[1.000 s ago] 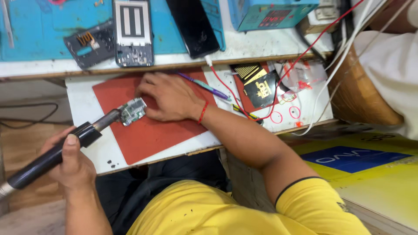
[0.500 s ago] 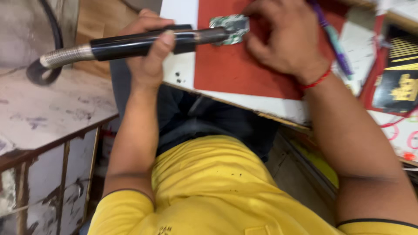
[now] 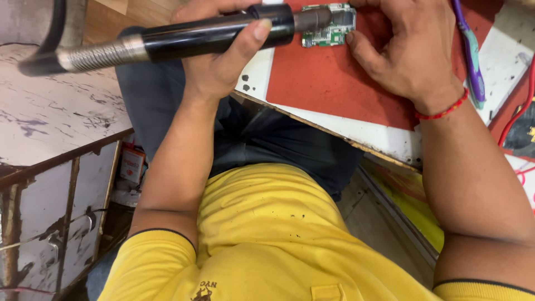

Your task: The person cleans a small green circuit board using a toothbrush and a hot air gun. They scrub the board with the brush, then use the hot air gun to blow air across the surface, repeating these actions to remove debris.

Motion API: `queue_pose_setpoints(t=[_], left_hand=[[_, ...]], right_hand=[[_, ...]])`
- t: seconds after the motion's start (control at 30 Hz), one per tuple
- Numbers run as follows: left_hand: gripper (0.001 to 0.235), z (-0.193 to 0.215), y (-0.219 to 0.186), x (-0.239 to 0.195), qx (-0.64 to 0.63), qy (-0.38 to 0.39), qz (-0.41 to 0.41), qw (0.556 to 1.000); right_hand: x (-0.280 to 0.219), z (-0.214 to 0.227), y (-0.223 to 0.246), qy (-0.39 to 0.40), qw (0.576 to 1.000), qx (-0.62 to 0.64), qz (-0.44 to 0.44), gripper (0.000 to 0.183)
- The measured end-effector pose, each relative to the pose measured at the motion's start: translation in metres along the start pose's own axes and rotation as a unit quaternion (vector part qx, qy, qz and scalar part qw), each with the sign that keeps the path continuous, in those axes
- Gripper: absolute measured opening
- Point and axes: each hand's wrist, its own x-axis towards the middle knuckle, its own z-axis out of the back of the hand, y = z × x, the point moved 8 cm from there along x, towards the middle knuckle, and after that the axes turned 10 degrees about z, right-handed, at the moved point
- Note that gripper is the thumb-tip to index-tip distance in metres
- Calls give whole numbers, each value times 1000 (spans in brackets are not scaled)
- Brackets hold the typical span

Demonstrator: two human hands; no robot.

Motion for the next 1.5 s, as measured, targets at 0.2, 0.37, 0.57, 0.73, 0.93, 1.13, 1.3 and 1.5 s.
queue_pose_setpoints(t=[0.2, 0.37, 0.57, 0.73, 0.93, 1.13, 1.3, 1.5], left_hand=[[31, -5, 14, -3, -52, 25, 54, 997], [28, -2, 19, -4, -63, 34, 57, 996], [26, -4, 1, 1, -74, 72, 3, 995], [24, -7, 16, -6, -115, 58, 82, 988], [20, -7, 19, -12, -122, 42, 51, 990], [22, -3, 27, -11, -98, 9, 64, 993], [24, -4, 12, -4, -13, 45, 28, 999], [28, -1, 1, 2, -42, 31, -17, 998]], right_hand=[[-7, 2, 5, -27, 998, -6, 56, 27], [-16, -4, 1, -23, 999, -22, 33, 30], [-11, -8, -15, -4, 999, 6, -37, 27], [-18, -7, -7, -27, 998, -41, 47, 28], [-21, -8, -6, -27, 996, -47, 65, 29], [-19, -8, -8, -26, 997, -34, 60, 29], [-12, -6, -5, -25, 998, -29, 51, 29], [-8, -3, -2, -12, 1000, -10, 16, 32]])
